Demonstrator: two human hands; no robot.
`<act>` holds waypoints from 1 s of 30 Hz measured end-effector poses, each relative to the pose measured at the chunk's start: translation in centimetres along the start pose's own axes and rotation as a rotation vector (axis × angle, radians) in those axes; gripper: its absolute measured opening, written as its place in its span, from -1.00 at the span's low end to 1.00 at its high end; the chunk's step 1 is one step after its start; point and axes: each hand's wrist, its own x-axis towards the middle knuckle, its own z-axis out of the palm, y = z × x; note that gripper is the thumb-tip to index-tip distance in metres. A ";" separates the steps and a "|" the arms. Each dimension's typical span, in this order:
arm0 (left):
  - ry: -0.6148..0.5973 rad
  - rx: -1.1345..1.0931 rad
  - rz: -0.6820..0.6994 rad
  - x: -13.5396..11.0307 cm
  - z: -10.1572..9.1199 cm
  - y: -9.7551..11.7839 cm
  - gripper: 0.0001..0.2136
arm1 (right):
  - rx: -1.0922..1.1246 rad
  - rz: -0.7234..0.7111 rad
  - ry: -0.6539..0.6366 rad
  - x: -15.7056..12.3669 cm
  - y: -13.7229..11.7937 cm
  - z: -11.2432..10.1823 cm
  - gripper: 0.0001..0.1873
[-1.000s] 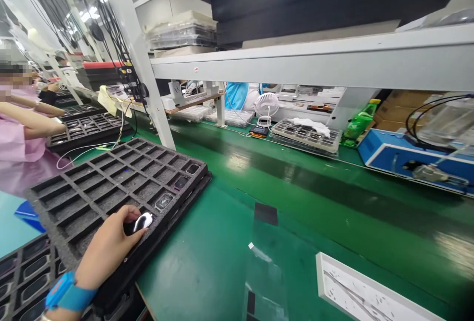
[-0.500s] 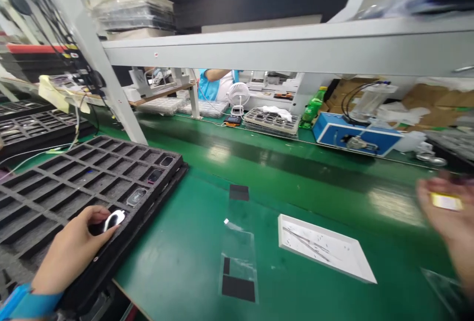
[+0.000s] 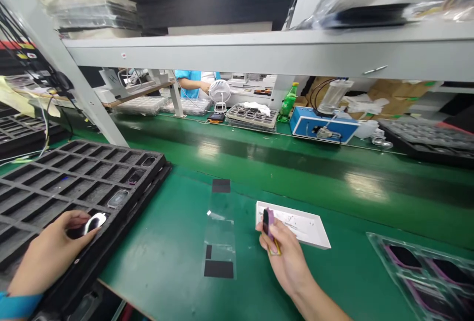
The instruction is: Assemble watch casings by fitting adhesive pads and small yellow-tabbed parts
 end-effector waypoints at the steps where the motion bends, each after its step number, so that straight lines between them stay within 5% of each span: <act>1: -0.031 -0.016 0.009 -0.2 -0.3 0.4 -0.69 | -0.072 -0.018 -0.025 -0.6 0.8 0.0 -0.72; 9: -0.052 -0.038 0.104 -0.6 -1.0 1.4 -0.69 | -0.556 -0.162 -0.248 -2.2 3.5 1.2 -0.77; 20: -0.072 -0.025 0.174 -1.1 -1.4 1.9 -0.72 | -0.483 -0.175 -0.105 -2.1 3.1 1.4 -0.70; 30: 0.020 -0.089 0.238 -0.5 0.0 0.6 -0.76 | -0.460 -0.139 -0.118 -1.8 3.3 1.0 -0.64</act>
